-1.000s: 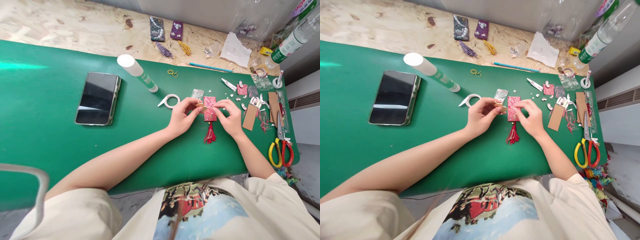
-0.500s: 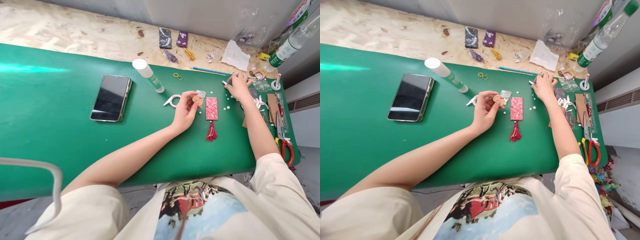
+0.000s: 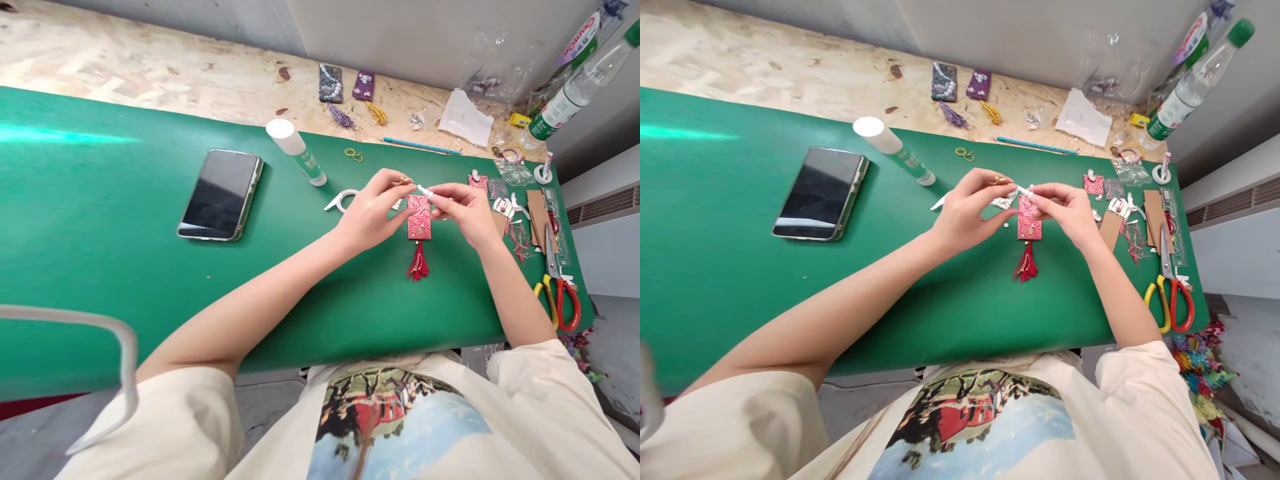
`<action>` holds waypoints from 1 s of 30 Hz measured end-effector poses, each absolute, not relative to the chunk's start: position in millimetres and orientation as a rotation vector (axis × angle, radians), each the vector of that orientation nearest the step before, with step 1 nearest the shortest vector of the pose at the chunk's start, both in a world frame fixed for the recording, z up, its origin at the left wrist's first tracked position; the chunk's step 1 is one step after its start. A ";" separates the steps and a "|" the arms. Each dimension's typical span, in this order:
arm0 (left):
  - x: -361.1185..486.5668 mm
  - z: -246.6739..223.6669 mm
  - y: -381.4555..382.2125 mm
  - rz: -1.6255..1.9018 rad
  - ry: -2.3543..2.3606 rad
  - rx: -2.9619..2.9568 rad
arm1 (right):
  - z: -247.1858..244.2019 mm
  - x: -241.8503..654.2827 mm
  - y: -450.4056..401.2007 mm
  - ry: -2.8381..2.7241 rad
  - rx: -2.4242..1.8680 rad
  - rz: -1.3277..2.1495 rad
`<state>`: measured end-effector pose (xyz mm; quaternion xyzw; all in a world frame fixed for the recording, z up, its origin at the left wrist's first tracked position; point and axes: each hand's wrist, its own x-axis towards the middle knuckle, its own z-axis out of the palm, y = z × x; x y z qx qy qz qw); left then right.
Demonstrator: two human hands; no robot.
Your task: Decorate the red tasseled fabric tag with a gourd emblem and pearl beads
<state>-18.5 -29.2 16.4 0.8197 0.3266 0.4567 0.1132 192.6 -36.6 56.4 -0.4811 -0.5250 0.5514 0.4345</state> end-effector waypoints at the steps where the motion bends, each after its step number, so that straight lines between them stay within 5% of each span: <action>1: -16.7 18.7 -30.7 1.302 0.954 2.441 | 58.3 191.4 -42.9 -1.259 -1.187 1.416; 10: -14.4 22.0 -40.1 1.159 0.972 2.514 | 50.4 191.3 -54.7 -1.129 -1.213 1.537; 21: -22.8 21.5 -33.1 1.016 0.986 2.506 | 41.6 194.2 -57.7 -1.249 -1.217 1.259; 30: -38.0 18.4 30.7 0.916 1.441 2.397 | 34.9 208.5 -44.3 -0.999 -1.253 1.187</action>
